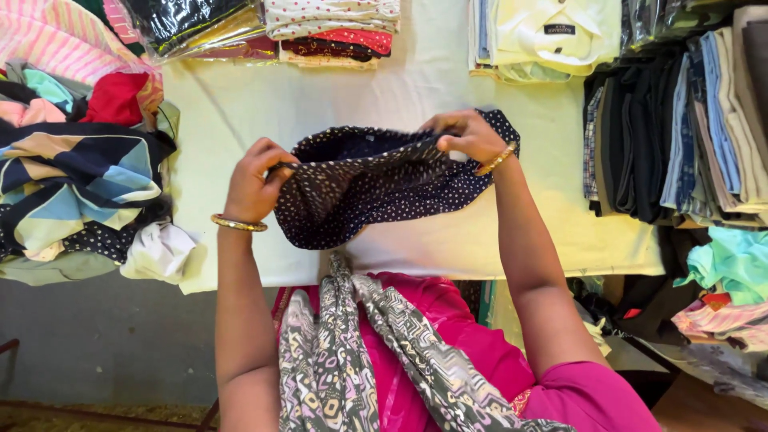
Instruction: The person folds a dark blue polka-dotted garment on a table, smoothing it out and stacking it. They then pick up a light-colored polka-dotted garment, unfold it, and fold it neatly on the same surface.
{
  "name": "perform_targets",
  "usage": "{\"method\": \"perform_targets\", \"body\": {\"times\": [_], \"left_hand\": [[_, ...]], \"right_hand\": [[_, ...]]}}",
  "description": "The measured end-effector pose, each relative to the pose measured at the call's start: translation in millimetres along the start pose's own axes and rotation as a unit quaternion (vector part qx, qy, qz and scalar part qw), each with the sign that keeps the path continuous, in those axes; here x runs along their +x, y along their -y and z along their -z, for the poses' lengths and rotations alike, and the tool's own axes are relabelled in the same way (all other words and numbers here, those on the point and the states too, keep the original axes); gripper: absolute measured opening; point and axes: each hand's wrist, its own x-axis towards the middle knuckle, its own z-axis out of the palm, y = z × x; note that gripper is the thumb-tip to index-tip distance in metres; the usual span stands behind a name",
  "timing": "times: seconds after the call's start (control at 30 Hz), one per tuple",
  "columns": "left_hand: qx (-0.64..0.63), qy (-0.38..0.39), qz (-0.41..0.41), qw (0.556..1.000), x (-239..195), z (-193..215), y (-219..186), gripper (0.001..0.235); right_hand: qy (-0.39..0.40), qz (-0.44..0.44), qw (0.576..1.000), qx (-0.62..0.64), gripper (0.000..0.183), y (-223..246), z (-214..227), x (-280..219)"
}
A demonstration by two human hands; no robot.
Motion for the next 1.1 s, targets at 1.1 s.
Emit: {"method": "perform_targets", "body": {"times": [1.1], "left_hand": [[0.186, -0.041, 0.003, 0.982, -41, 17, 17, 0.013]], "right_hand": [[-0.258, 0.140, 0.900, -0.322, 0.025, 70, -79, -25]]}}
